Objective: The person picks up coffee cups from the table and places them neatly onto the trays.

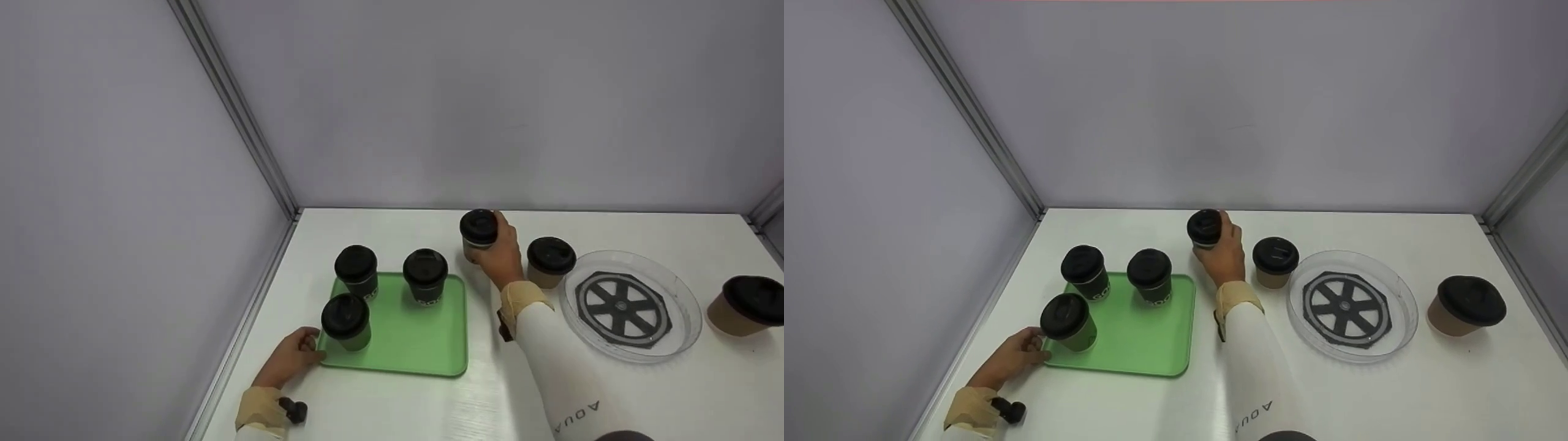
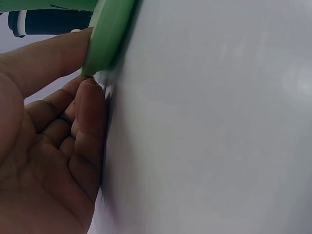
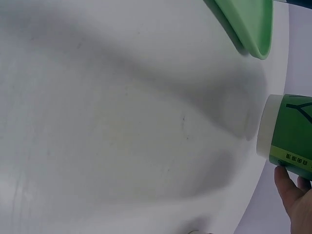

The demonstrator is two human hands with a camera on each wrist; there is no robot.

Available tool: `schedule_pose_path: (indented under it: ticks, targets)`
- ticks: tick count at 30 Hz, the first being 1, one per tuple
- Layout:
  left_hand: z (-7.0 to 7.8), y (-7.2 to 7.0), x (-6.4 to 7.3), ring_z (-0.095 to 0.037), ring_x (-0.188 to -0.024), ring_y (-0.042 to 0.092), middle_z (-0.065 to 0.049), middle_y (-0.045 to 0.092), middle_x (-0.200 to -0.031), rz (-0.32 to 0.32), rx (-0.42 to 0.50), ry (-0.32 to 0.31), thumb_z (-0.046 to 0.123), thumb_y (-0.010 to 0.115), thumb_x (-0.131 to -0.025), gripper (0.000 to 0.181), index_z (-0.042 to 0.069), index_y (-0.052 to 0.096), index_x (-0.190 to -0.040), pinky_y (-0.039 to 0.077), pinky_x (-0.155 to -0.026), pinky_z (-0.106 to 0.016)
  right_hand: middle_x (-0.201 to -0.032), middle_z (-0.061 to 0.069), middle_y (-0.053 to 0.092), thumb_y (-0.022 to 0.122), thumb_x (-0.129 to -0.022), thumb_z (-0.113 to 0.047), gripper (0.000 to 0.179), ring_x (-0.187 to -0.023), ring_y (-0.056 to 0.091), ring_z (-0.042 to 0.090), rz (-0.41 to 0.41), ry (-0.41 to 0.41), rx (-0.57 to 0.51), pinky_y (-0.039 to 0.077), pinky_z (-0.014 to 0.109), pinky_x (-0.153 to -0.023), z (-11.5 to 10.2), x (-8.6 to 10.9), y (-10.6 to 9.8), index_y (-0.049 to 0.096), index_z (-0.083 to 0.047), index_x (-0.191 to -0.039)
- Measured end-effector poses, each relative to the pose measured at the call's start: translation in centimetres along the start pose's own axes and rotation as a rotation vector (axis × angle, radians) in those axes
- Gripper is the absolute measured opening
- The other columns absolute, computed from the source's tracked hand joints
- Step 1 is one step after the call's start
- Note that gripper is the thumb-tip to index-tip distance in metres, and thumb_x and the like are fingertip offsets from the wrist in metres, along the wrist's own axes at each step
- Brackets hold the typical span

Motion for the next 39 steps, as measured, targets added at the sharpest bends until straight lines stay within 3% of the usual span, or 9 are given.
schedule_pose_path:
  ticks: [17,27,32,39]
  targets:
    - [0.3,-0.4,-0.1,-0.019,-0.080,0.050,-0.007,0.053,-0.092,0.017,-0.014,0.011,0.010,0.077,-0.083,0.049,0.000,0.055,-0.126,0.044,-0.074,-0.033,-0.136,0.021,0.040,0.086,-0.070,-0.016,0.102,-0.126,0.042,0.036,0.030,-0.061,0.008,0.034,0.050,-0.104,0.0,-0.2,-1.7,0.026,-0.017,-0.153]
    - [0.4,-0.3,0.2,-0.018,-0.077,0.046,-0.008,0.051,-0.090,0.011,0.032,0.019,0.007,0.076,-0.084,0.048,-0.002,0.054,-0.126,0.042,-0.073,-0.032,-0.135,0.017,0.040,0.086,-0.072,-0.024,0.100,-0.126,0.043,0.034,-0.024,-0.135,0.002,0.034,0.050,-0.104,-0.6,0.3,-2.2,0.028,-0.020,-0.153]
    - [-0.5,0.1,-0.2,-0.017,-0.077,0.046,-0.005,0.051,-0.088,0.016,-0.013,0.003,0.012,0.078,-0.083,0.049,0.001,0.055,-0.125,0.042,-0.072,-0.031,-0.137,0.015,0.039,0.088,-0.072,-0.024,0.103,-0.128,0.041,0.032,-0.075,-0.162,-0.007,0.033,0.052,-0.105,-0.7,1.1,-2.6,0.026,-0.024,-0.154]
    - [-0.2,0.1,0.0,-0.017,-0.076,0.047,-0.005,0.051,-0.088,0.013,-0.014,0.007,0.012,0.076,-0.084,0.048,0.001,0.055,-0.125,0.042,-0.072,-0.032,-0.134,0.014,0.043,0.090,-0.070,-0.023,0.103,-0.124,0.044,0.028,-0.091,-0.250,-0.037,0.036,0.051,-0.102,-1.7,2.4,-3.5,0.029,-0.018,-0.152]
Point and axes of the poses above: each hand's wrist, its own x-axis away from the middle knuckle, its own y-axis out of the palm, z = x × y, the point moved 1 cm from there along -x, towards the middle knuckle
